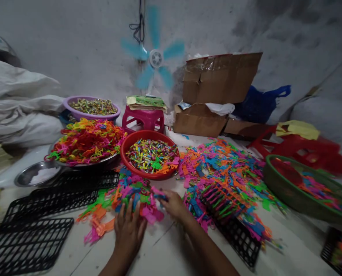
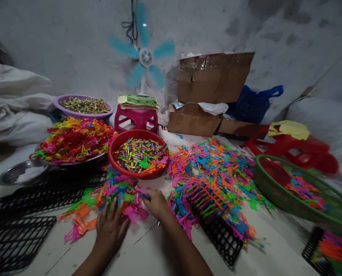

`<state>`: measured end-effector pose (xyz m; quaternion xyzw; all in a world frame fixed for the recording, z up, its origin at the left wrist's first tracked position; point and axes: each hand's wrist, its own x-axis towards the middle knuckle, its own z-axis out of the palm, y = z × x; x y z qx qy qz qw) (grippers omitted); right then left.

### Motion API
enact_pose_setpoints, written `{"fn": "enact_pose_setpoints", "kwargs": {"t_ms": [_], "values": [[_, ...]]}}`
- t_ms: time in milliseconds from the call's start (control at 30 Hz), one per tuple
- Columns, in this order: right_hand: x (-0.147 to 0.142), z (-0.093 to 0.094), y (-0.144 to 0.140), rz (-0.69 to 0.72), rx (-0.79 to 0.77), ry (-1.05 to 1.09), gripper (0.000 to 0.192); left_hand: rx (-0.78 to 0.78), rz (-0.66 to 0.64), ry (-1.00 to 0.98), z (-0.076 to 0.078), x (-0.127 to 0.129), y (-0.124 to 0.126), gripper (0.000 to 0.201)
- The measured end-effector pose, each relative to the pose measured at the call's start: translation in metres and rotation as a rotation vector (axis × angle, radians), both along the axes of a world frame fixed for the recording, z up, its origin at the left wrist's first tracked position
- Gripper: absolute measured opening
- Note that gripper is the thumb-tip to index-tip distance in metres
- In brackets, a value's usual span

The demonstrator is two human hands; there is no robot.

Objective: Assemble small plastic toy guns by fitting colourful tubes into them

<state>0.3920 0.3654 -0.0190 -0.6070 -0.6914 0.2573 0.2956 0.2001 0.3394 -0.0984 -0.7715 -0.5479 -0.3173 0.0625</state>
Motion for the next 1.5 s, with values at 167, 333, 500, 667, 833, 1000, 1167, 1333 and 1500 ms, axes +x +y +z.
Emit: {"fn": "enact_pose_setpoints", "kwargs": {"t_ms": [167,333,500,667,833,1000,1167,1333,1500], "values": [[0.029,0.028,-0.002,-0.287,-0.023,0.444,0.034,-0.038,-0.064,-0.113,0.009,0.001,0.011,0.056],[0.032,0.058,0.002,-0.126,-0.116,0.605,0.036,-0.169,-0.205,-0.334,0.012,-0.015,-0.025,0.049],[-0.011,0.031,-0.015,0.166,-0.317,0.493,0.026,-0.224,-0.274,-0.483,0.047,-0.030,-0.008,0.027],[-0.018,0.018,-0.013,-0.165,-0.115,-0.057,0.019,-0.168,-0.276,-0.520,0.089,-0.035,0.041,0.020],[-0.008,0.051,0.060,-0.303,0.214,-0.171,0.026,-0.228,-0.287,-0.485,0.057,-0.014,0.005,0.026],[-0.025,0.051,0.141,-0.257,0.083,-0.405,0.041,-0.005,-0.634,-0.287,-0.005,-0.008,-0.041,0.039],[-0.019,0.043,0.165,-0.170,0.041,-0.316,0.027,-0.240,-0.603,-0.405,-0.006,-0.023,-0.038,0.024],[0.012,0.067,0.126,-0.150,0.161,-0.089,0.030,-0.732,-0.374,-0.780,0.019,-0.032,-0.024,0.025],[0.003,0.069,0.049,0.027,0.187,0.456,0.026,-1.084,-0.293,-1.263,0.033,-0.021,-0.014,0.042]]}}
